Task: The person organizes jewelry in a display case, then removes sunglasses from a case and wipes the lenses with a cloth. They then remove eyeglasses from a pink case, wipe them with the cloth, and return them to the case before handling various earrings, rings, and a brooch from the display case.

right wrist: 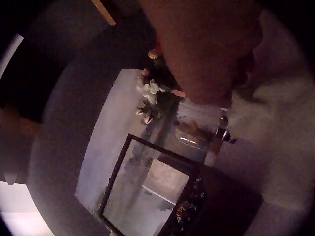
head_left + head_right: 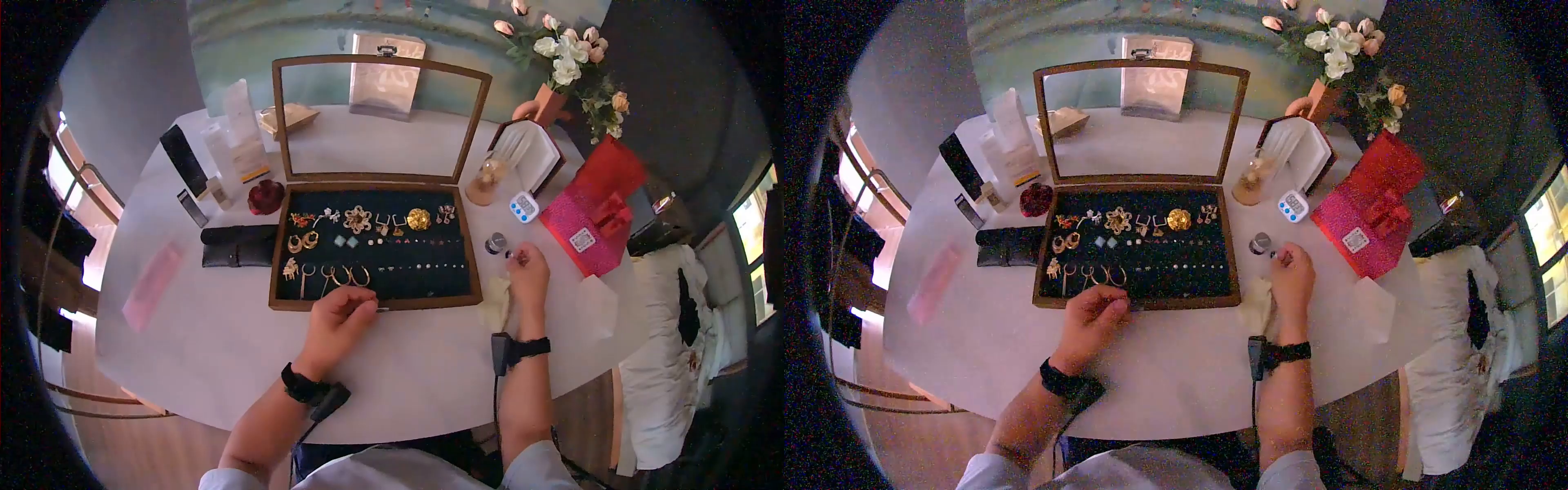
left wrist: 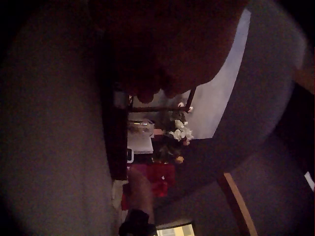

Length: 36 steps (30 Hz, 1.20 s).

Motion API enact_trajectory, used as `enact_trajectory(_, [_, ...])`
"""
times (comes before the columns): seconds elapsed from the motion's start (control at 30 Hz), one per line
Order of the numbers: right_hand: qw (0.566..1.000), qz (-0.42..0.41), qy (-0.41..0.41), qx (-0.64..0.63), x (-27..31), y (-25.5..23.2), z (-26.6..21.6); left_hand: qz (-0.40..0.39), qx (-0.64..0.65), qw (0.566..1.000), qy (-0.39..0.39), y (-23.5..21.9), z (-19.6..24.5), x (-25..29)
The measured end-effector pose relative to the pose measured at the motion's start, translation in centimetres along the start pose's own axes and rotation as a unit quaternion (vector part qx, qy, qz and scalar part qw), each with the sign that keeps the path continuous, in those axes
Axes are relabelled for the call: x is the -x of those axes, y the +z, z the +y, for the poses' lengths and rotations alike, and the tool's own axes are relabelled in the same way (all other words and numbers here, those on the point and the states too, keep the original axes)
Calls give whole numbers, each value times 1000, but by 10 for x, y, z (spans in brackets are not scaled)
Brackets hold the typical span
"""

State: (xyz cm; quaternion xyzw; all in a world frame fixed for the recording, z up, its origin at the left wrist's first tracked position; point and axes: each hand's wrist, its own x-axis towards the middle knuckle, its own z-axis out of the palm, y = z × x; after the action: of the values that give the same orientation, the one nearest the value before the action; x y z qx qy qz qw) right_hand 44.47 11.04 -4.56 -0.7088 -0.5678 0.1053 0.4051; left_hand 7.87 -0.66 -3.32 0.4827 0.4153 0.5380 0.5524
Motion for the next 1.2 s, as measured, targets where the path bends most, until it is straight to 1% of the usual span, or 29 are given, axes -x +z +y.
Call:
enact_trajectory(0.03, [1000, 1, 1, 0, 0, 4, 2, 8, -16, 1000, -6, 1, 2, 0])
enact_trajectory(0.1, [1000, 8, -25, -5, 0, 11, 5, 10, -32, 999, -13, 2, 4, 1])
enact_trajectory(0.13, [1000, 12, -22, -3, 1, 10, 7, 14, -38, 999, -7, 2, 4, 1])
enact_trajectory(0.2, [999, 13, 16, -36, 6, 1, -4, 14, -42, 999, -2, 5, 6, 1])
enact_trajectory(0.23, [999, 15, 16, -34, 8, -3, -9, 20, -39, 999, -13, 6, 8, 2])
enact_trajectory(0.3, [998, 30, 1, 51, 13, -8, -13, 28, -36, 999, -24, 6, 10, 2])
enact_trajectory(0.33, [998, 30, 1, 52, 10, -7, -9, 24, -39, 999, -21, 6, 11, 2])
enact_trajectory(0.4, [987, 3, -146, 68, 4, -4, -6, 17, -43, 999, -18, 7, 11, 2])
enact_trajectory(0.43, [987, 6, -146, 68, 2, -3, -6, 20, -38, 999, -25, 6, 11, 2])
enact_trajectory(0.5, [978, 10, -202, 56, 2, 0, -25, 28, -33, 999, -30, 5, 11, 2])
enact_trajectory(0.53, [977, 10, -204, 55, 2, 4, -28, 22, -25, 999, -28, 4, 10, 2])
enact_trajectory(0.6, [956, 19, -260, 135, 1, 10, -31, 17, -17, 999, -24, 3, 9, 2])
enact_trajectory(0.63, [955, 19, -262, 133, -1, 12, -33, 17, -23, 999, -24, 2, 8, 2])
enact_trajectory(0.7, [975, -44, -210, 58, -3, 15, -39, 19, -28, 999, -24, 1, 4, 2])
enact_trajectory(0.73, [974, -44, -212, 58, -4, 15, -42, 14, -25, 999, -15, 1, 2, 1])
enact_trajectory(0.8, [981, -84, -169, 49, -5, 10, -50, 12, -22, 1000, -6, 0, 1, 1])
enact_trajectory(0.87, [980, -92, -172, 37, -9, 12, -48, 6, -2, 1000, -26, 0, 2, 2])
enact_trajectory(0.93, [979, -99, -176, 25, -13, 12, -45, 2, -3, 1000, -21, -1, 3, 2])
enact_trajectory(1.0, [978, -134, -158, 29, -14, 11, -50, -2, -2, 1000, -16, -1, 3, 2])
enact_trajectory(1.07, [976, -143, -165, 23, -13, 7, -56, -5, -29, 999, -15, -1, 3, 2])
enact_trajectory(1.13, [973, -153, -172, 16, -14, 6, -57, -2, -29, 1000, -7, 0, 2, 2])
enact_trajectory(1.2, [964, -130, -221, 73, -18, 7, -59, 4, -30, 1000, 2, 1, 3, 1])
